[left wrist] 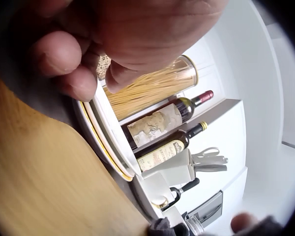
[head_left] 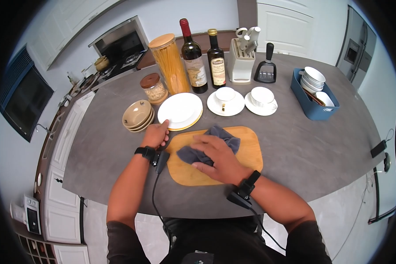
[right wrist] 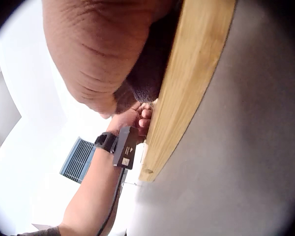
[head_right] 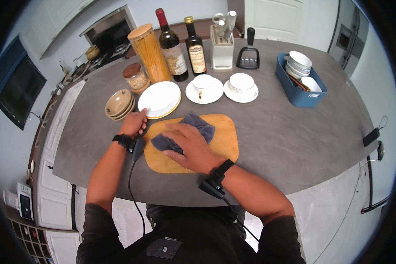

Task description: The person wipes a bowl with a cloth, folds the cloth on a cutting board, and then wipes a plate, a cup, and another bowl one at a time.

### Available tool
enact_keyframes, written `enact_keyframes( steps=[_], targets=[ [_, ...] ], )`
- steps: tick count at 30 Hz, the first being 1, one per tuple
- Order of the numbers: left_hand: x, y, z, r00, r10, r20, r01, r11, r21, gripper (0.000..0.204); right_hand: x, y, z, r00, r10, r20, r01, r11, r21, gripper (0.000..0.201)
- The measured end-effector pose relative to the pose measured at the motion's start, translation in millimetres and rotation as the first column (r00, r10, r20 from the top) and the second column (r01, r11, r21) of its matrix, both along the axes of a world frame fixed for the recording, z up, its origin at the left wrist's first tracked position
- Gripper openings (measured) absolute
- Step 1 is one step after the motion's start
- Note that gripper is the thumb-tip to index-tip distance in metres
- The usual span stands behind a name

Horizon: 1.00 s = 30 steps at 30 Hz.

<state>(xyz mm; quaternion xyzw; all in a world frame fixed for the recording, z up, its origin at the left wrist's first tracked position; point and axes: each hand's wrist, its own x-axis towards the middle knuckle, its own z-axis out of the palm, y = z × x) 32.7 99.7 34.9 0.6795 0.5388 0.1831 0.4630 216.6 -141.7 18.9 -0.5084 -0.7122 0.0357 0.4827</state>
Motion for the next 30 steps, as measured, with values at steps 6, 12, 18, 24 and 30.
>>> enact_keyframes(
  steps=[6,12,18,24,30],
  targets=[
    [-14.2,-40.2,5.2,0.956,-0.124,0.266,0.094,0.988,0.122,0.044,61.2,16.3,11.0,0.877,-0.292,-0.382,0.328,0.944,0.031,0.035],
    [-17.5,-83.4,2.3,0.868,-0.350,0.353,0.254,0.923,0.289,0.030,163.9,-5.0,-0.5,0.765,-0.615,-0.193,0.620,0.783,-0.037,0.032],
    [-19.2,-74.5,-21.6,0.836,-0.400,0.377,0.324,0.912,0.251,0.030,234.5,-27.6,-22.5,0.548,-0.836,-0.011,0.808,0.533,-0.251,0.049],
    [-20.1,-75.8,-21.6,0.835,-0.396,0.382,0.333,0.916,0.222,0.031,248.4,-13.0,-31.0,0.668,-0.743,-0.035,0.704,0.647,-0.292,0.036],
    [-19.8,-75.9,-21.8,0.840,-0.399,0.368,0.333,0.914,0.232,0.031,217.9,-6.3,-24.1,0.630,-0.777,-0.007,0.740,0.603,-0.297,0.028]
  ],
)
